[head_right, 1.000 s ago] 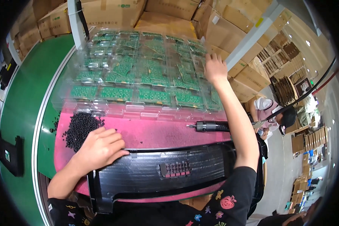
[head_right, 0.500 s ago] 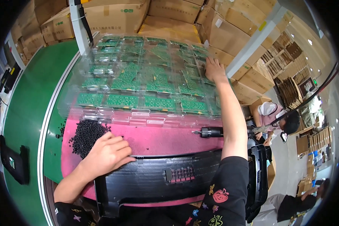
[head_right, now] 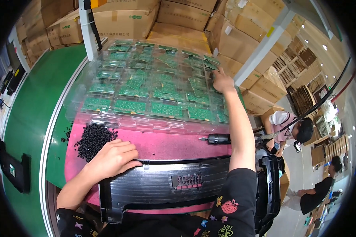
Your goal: Assembling circuit boards into plastic housings and securing them with screws using an electric screwdriver.
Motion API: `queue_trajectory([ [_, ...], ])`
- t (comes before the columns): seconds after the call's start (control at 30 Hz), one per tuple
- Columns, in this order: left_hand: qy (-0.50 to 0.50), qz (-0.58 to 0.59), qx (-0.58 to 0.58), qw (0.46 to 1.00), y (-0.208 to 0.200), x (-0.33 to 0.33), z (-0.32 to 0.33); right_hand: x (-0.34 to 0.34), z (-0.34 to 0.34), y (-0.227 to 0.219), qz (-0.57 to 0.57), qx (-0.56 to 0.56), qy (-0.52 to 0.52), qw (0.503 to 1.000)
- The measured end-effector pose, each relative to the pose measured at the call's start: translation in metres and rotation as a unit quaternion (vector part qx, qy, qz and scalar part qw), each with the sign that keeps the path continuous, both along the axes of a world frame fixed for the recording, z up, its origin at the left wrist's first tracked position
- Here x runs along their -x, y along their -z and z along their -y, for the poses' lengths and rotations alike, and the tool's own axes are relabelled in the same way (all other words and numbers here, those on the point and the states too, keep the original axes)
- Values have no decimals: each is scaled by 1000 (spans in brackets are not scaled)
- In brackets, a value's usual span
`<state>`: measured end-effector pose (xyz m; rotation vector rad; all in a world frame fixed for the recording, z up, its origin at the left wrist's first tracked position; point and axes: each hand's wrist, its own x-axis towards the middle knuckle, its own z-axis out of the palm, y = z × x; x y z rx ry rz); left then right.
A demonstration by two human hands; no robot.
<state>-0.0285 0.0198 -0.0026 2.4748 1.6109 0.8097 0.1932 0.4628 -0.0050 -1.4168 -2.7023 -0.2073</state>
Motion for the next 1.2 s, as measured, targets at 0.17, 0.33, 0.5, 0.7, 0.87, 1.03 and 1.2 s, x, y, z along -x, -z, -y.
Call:
queue_trajectory([
  [0.17, -43, 3, 14, 999, -11, -1, 2, 15, 7, -7, 31, 21, 35, 999],
  [0.33, -236, -1, -69, 969, -22, 17, -15, 5, -27, 13, 25, 14, 9, 1000],
  [0.5, -290, -43, -13, 956, 0, 33, -17, 21, -13, 17, 17, -17, 32, 999],
  [0.7, -287, -54, -33, 956, 3, 30, -21, 13, 4, 11, -19, -175, 16, 984],
  [0.87, -307, -64, -23, 949, 9, 41, -15, 31, 97, -50, -49, -177, -171, 968],
  [1.03, -252, 154, -104, 950, -25, 4, -9, 14, 246, -85, -126, -229, -445, 856],
  [1.2, -174, 179, -71, 966, -58, -54, 7, -12, 339, -86, -130, -231, -480, 836],
])
